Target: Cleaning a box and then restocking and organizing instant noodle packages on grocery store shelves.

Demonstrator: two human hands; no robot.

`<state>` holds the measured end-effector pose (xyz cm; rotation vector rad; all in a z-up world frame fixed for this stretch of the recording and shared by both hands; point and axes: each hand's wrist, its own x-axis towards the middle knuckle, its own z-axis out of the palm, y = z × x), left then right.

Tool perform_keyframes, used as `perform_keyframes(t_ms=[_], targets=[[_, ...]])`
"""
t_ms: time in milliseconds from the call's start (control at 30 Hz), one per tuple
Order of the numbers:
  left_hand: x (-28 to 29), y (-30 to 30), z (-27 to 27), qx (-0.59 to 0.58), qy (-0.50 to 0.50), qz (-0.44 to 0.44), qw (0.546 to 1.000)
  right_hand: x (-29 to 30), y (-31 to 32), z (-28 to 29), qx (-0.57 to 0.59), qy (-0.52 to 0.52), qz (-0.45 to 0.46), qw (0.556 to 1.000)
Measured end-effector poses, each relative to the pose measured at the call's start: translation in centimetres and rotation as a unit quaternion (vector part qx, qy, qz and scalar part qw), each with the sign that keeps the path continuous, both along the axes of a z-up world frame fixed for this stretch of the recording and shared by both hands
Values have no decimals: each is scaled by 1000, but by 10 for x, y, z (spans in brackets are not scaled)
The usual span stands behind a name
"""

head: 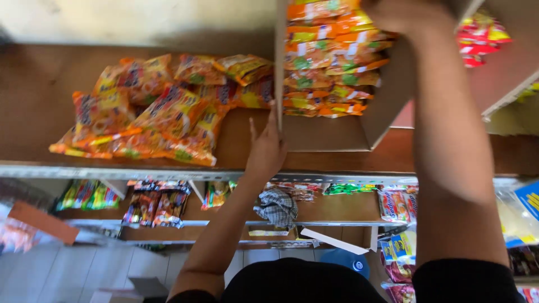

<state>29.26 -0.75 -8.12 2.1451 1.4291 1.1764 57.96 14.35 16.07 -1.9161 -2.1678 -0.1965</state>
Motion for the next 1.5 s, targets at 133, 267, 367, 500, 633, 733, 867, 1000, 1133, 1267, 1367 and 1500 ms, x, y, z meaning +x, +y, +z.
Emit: perform_keyframes(t_ms=[133,267,367,500,633,733,867,1000,1133,1267,1367,1500], targets=[[3,2,-2,-11,-28,9,999,14,-3,-27,141,-73,107,981],[-8,-9,1,114,-55,9,992,-27,-66,-33,264,-12,136,955],[-32,-31,16,228,-68,6,971,-57,-136,-47,293,157,244,911],[-94,-38,29,253,107,199,941,-60,-209,-107,401,214,310,835],[-159,-34,50,175,58,305,935,-75,-260,-138,446,216,280,822],[-190,-26,45,101,125,322,933,-74,-274,-155,388,297,233,841],[-206,-13,35,85,198,318,923,-71,-277,-164,364,293,198,861],[-205,-12,41,35,195,305,931,-77,-283,-161,364,313,195,855],[-205,-25,40,183,187,288,921,-80,-285,-158,372,302,198,855],[-184,-69,68,279,102,95,950,-88,-289,-144,335,320,219,859],[-147,-104,77,157,-15,-119,980,-88,-286,-142,331,232,293,866],[-100,-120,73,-34,-150,-333,930,-87,-299,-134,259,157,424,853]])
